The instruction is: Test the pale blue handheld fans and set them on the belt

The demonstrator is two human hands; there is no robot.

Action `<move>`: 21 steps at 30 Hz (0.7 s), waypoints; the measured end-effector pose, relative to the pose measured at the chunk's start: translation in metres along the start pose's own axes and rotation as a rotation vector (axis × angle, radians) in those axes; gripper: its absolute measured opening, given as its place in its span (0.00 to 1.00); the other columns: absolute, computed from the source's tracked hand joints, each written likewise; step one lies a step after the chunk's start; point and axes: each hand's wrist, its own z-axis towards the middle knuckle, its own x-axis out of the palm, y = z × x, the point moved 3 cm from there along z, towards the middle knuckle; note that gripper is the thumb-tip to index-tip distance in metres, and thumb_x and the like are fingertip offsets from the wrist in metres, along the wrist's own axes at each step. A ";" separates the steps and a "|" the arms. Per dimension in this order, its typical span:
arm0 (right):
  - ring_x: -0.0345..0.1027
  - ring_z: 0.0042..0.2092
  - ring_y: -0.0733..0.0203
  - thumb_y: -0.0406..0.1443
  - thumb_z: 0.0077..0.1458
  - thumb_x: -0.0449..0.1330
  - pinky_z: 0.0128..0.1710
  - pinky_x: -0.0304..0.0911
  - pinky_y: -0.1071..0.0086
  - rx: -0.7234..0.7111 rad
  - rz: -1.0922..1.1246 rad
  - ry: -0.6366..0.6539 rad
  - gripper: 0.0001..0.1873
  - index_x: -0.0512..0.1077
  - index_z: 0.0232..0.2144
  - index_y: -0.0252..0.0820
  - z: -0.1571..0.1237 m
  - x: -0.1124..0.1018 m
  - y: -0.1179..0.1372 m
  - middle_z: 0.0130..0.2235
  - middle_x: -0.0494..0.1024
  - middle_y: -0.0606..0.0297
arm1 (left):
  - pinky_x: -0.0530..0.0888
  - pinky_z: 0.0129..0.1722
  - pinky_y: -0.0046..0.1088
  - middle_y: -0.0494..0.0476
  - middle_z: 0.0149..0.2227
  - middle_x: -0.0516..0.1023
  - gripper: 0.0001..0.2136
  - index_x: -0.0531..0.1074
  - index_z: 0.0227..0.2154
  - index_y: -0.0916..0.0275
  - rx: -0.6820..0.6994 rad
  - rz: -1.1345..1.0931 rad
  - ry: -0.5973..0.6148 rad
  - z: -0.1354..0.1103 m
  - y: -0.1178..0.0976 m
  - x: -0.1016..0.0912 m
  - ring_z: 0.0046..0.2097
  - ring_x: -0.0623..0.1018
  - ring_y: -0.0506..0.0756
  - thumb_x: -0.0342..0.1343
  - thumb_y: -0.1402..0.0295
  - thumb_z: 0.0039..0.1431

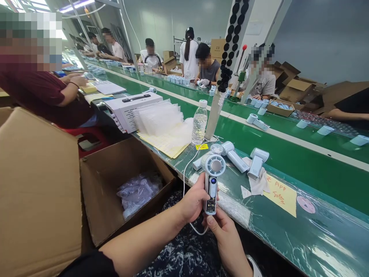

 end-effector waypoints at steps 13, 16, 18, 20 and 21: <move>0.65 0.37 0.57 0.52 0.58 0.59 0.37 0.61 0.67 -0.171 -0.038 -0.006 0.22 0.68 0.23 0.42 -0.002 -0.007 0.011 0.33 0.71 0.62 | 0.70 0.31 0.27 0.49 0.33 0.69 0.22 0.63 0.42 0.60 0.028 -0.015 -0.078 0.005 -0.009 0.004 0.31 0.70 0.49 0.64 0.71 0.43; 0.67 0.41 0.54 0.49 0.59 0.59 0.43 0.63 0.62 -0.327 -0.128 -0.107 0.18 0.70 0.26 0.43 0.006 -0.046 0.043 0.39 0.73 0.59 | 0.71 0.34 0.27 0.49 0.34 0.70 0.21 0.65 0.41 0.61 0.127 -0.027 -0.163 0.009 -0.024 0.003 0.32 0.71 0.49 0.66 0.69 0.45; 0.67 0.44 0.50 0.49 0.59 0.58 0.47 0.62 0.57 -0.372 -0.259 -0.336 0.16 0.73 0.33 0.43 0.014 -0.083 0.065 0.41 0.74 0.57 | 0.72 0.35 0.29 0.50 0.34 0.72 0.19 0.66 0.41 0.60 0.177 -0.027 -0.165 0.011 -0.030 0.004 0.33 0.72 0.50 0.67 0.66 0.48; 0.66 0.50 0.45 0.49 0.59 0.57 0.52 0.59 0.50 -0.406 -0.445 -0.661 0.19 0.73 0.44 0.42 0.018 -0.110 0.081 0.48 0.73 0.52 | 0.73 0.38 0.31 0.51 0.35 0.73 0.17 0.67 0.41 0.60 0.207 -0.024 -0.129 0.013 -0.030 0.009 0.34 0.74 0.52 0.65 0.62 0.52; 0.65 0.52 0.43 0.49 0.58 0.57 0.55 0.57 0.48 -0.417 -0.511 -0.739 0.23 0.71 0.50 0.41 0.019 -0.114 0.085 0.51 0.72 0.50 | 0.74 0.41 0.33 0.52 0.36 0.74 0.16 0.68 0.41 0.60 0.218 -0.009 -0.111 0.014 -0.027 0.012 0.36 0.75 0.53 0.64 0.59 0.53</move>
